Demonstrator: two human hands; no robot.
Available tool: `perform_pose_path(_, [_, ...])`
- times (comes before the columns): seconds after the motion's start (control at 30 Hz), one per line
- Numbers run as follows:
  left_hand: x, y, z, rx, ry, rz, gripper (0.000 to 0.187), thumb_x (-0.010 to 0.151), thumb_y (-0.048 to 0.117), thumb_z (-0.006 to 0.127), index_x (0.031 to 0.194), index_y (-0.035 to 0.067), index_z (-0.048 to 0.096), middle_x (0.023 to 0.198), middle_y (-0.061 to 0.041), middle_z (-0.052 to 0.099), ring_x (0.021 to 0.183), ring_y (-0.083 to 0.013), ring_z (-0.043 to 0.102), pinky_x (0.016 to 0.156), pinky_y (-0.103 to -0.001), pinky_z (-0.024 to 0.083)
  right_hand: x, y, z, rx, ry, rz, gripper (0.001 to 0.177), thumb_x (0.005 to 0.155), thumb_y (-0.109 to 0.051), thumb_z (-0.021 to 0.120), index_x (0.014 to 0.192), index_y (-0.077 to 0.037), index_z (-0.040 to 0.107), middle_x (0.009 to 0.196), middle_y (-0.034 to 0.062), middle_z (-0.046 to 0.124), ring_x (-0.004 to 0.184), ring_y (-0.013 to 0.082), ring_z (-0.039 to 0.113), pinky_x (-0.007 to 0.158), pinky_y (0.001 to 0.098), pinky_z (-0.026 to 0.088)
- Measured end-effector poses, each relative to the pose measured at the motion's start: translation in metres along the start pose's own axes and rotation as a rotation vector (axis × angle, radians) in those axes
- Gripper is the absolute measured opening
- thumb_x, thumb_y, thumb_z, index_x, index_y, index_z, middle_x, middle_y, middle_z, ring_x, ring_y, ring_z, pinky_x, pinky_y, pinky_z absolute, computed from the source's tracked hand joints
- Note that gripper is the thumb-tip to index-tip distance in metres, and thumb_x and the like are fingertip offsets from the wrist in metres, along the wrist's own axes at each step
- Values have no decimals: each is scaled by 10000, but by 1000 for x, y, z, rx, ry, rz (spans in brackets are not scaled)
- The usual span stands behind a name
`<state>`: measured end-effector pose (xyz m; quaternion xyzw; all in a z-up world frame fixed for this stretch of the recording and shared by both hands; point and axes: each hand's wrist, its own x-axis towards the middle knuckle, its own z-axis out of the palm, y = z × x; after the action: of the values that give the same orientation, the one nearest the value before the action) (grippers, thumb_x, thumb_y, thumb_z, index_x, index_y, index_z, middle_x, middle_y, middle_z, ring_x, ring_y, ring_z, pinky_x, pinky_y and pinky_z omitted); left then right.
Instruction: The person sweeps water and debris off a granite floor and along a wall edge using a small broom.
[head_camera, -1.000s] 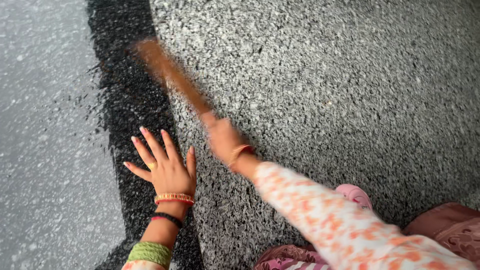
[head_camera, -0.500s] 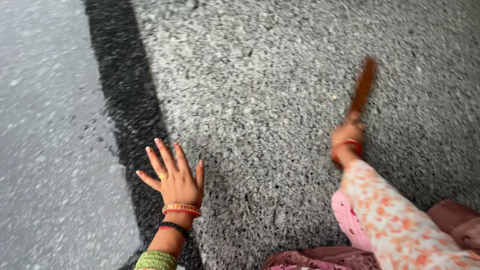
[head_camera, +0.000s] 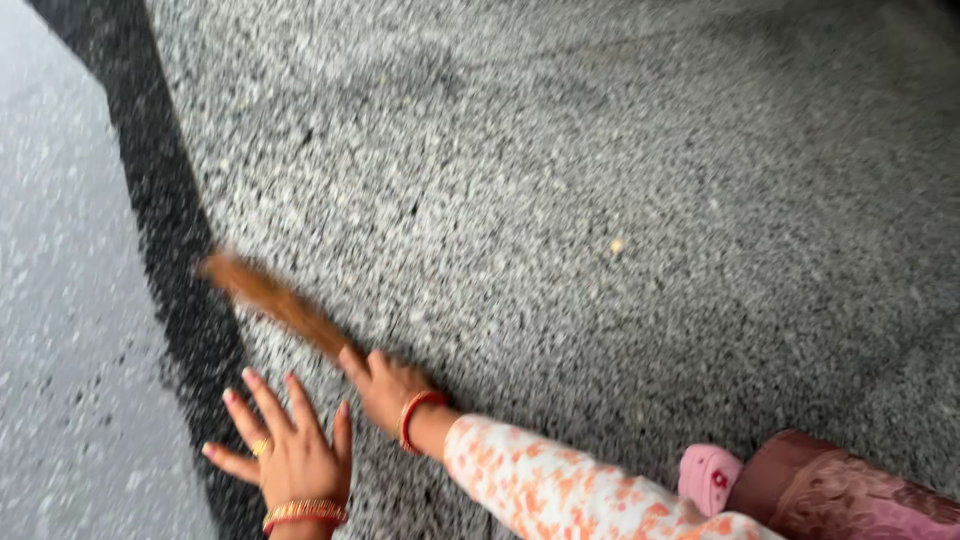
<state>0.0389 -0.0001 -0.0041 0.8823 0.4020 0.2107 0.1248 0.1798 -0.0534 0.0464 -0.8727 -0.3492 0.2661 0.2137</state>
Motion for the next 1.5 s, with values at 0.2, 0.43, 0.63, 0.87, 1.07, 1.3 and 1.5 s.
perform_pose_path(0.2, [0, 6, 34, 36, 88, 71, 792, 931, 668, 342, 1498, 118, 394, 1708, -196, 157, 1573, -458, 116, 1106, -859, -3, 17, 125, -42, 247, 221, 357, 501, 1080, -428, 351, 970, -43, 652, 609, 46, 590, 512, 218, 582, 435, 414, 430])
perform_pose_path(0.43, [4, 38, 42, 790, -517, 19, 833, 933, 779, 303, 1601, 281, 316, 1727, -158, 97, 1567, -412, 69, 1099, -757, 45, 3, 354, -135, -297, 942, 590, 528, 956, -407, 503, 1281, 7, 541, 892, 270, 679, 745, 424, 680, 600, 498, 540])
perform_pose_path(0.63, [8, 84, 39, 751, -548, 82, 784, 955, 747, 336, 1573, 264, 343, 1721, -178, 119, 1569, -417, 88, 1108, -766, 95, 21, 267, -123, 265, 628, 733, 717, 1021, -674, 270, 1016, -44, 613, 927, 234, 716, 913, 466, 684, 746, 554, 554])
perform_pose_path(0.87, [19, 105, 61, 77, 130, 229, 786, 858, 648, 359, 1443, 125, 410, 1663, -184, 177, 1533, -443, 137, 1094, -843, 60, 17, 148, -50, 180, 87, 311, 578, 1041, -563, 291, 1089, -65, 581, 981, 184, 686, 843, 373, 715, 719, 506, 586])
perform_pose_path(1.07, [31, 145, 38, 314, -51, 100, 800, 896, 694, 376, 1507, 179, 363, 1709, -147, 112, 1541, -397, 125, 1137, -807, 48, 40, 119, -62, -306, -371, -436, 720, 967, -75, 465, 1615, -112, 155, 1271, 298, 477, 1046, 422, 591, 818, 519, 534])
perform_pose_path(1.3, [51, 230, 15, 739, -621, -6, 836, 952, 733, 356, 1595, 204, 278, 1683, -225, 43, 1546, -458, 39, 1080, -767, 94, 38, 244, -206, -359, -292, -318, 677, 922, -77, 443, 1585, -83, 303, 1132, 207, 519, 809, 303, 583, 694, 457, 530])
perform_pose_path(1.5, [72, 279, 62, 384, -73, 180, 891, 837, 698, 419, 1544, 161, 344, 1664, -175, 66, 1523, -413, 15, 1051, -812, 63, 9, 424, -227, 288, 157, 509, 764, 1123, -608, 231, 1068, -31, 728, 785, 196, 739, 700, 310, 708, 647, 431, 510])
